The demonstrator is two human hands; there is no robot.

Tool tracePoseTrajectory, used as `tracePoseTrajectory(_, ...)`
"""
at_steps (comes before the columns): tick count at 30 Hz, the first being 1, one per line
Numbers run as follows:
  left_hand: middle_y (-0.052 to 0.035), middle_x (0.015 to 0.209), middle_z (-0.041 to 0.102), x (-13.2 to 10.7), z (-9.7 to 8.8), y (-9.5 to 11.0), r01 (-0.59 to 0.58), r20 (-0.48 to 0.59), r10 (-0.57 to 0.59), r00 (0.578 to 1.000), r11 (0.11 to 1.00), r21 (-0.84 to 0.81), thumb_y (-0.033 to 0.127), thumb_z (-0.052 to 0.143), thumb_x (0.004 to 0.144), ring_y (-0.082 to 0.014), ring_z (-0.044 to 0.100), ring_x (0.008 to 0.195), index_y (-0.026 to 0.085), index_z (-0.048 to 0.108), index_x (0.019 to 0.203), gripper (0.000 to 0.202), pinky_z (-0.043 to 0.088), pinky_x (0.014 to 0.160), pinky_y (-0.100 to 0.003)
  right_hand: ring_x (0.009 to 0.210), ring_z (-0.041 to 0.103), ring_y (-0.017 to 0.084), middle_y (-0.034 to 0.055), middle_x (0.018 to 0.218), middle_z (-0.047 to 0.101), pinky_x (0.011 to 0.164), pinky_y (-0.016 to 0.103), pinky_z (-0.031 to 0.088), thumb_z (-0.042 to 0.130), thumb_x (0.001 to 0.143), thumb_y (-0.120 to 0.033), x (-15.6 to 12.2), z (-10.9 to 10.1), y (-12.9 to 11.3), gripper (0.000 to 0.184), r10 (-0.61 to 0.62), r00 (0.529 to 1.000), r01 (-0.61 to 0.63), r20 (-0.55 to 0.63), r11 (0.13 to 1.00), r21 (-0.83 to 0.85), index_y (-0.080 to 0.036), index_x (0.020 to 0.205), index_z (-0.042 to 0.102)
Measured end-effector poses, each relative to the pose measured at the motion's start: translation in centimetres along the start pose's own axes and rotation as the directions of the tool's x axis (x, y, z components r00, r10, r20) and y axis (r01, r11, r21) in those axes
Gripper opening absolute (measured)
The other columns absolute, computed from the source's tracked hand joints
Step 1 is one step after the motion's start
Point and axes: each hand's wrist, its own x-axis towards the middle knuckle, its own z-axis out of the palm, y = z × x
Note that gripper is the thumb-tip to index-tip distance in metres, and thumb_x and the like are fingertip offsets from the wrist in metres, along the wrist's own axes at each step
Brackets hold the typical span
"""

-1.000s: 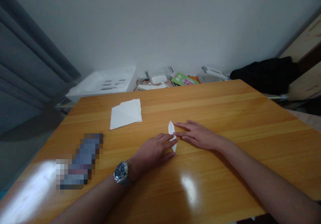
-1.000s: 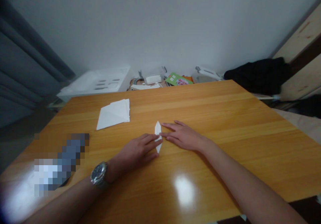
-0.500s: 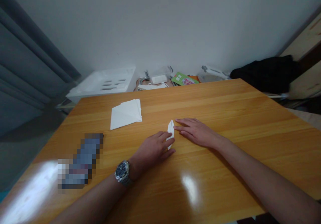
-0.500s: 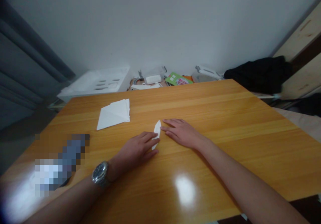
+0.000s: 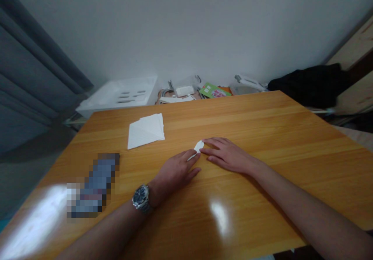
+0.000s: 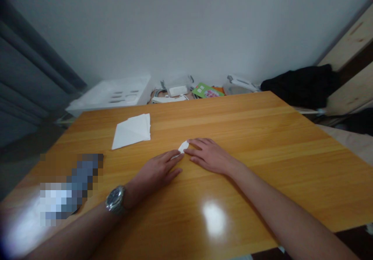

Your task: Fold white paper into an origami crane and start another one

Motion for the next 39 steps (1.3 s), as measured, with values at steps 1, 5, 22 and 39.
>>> tracePoseTrajectory(1,-0.0133,0.135,0.059,0.0,0.0,-0.1,-0.006,-0.006,0.006,1.0,1.0,-0.007,0.035,0.053,0.099,-0.0266,0.061,0.12,0.014,0.05,0.138,0.044,0.054,0.102,-0.04,0.138,0.045,0.029,0.0092,0.152,0.048,0.112,0.051,0.037,0.043,0.104,-0.042,0.0,0.1,0.0,0.041,-0.008,1.0,0.008,-0.003,1.0,0.002,-0.03,0.139,0.058)
tracePoseTrajectory(5,-0.0122,0.134,0.061,0.1,-0.1,0.0,0.003,-0.044,-0.004,0.999,1.0,-0.003,0.035,0.052,0.1,-0.0265,0.061,0.12,0.016,0.053,0.135,0.04,0.052,0.104,-0.041,0.14,0.043,0.029,0.0093,0.152,0.049,0.114,0.051,0.036,0.044,0.103,-0.042,0.0,0.3,0.2,0.041,-0.029,0.999,0.03,-0.024,0.999,0.033,-0.028,0.139,0.059)
tracePoseTrajectory(22,-0.0135,0.143,0.057,-0.4,0.0,-1.0,0.02,0.018,-0.019,1.0,1.0,-0.015,0.038,0.051,0.1,-0.0267,0.057,0.129,0.013,0.055,0.138,0.046,0.048,0.11,-0.041,0.137,0.049,0.026,0.0109,0.151,0.051,0.115,0.049,0.04,0.042,0.104,-0.034,-0.1,1.2,0.6,0.041,0.03,0.998,-0.023,-0.051,0.99,0.139,-0.022,0.14,0.058)
tracePoseTrajectory(39,-0.0098,0.139,0.061,-0.4,-0.3,-1.8,-0.026,-0.012,0.025,1.0,0.998,-0.064,0.03,0.046,0.103,-0.0214,0.059,0.127,0.016,0.064,0.125,0.032,0.05,0.109,-0.036,0.134,0.053,0.024,0.0104,0.148,0.054,0.114,0.045,0.043,0.04,0.105,-0.034,-0.1,0.9,0.7,0.041,0.031,0.998,-0.025,-0.046,0.99,0.138,-0.02,0.138,0.06)
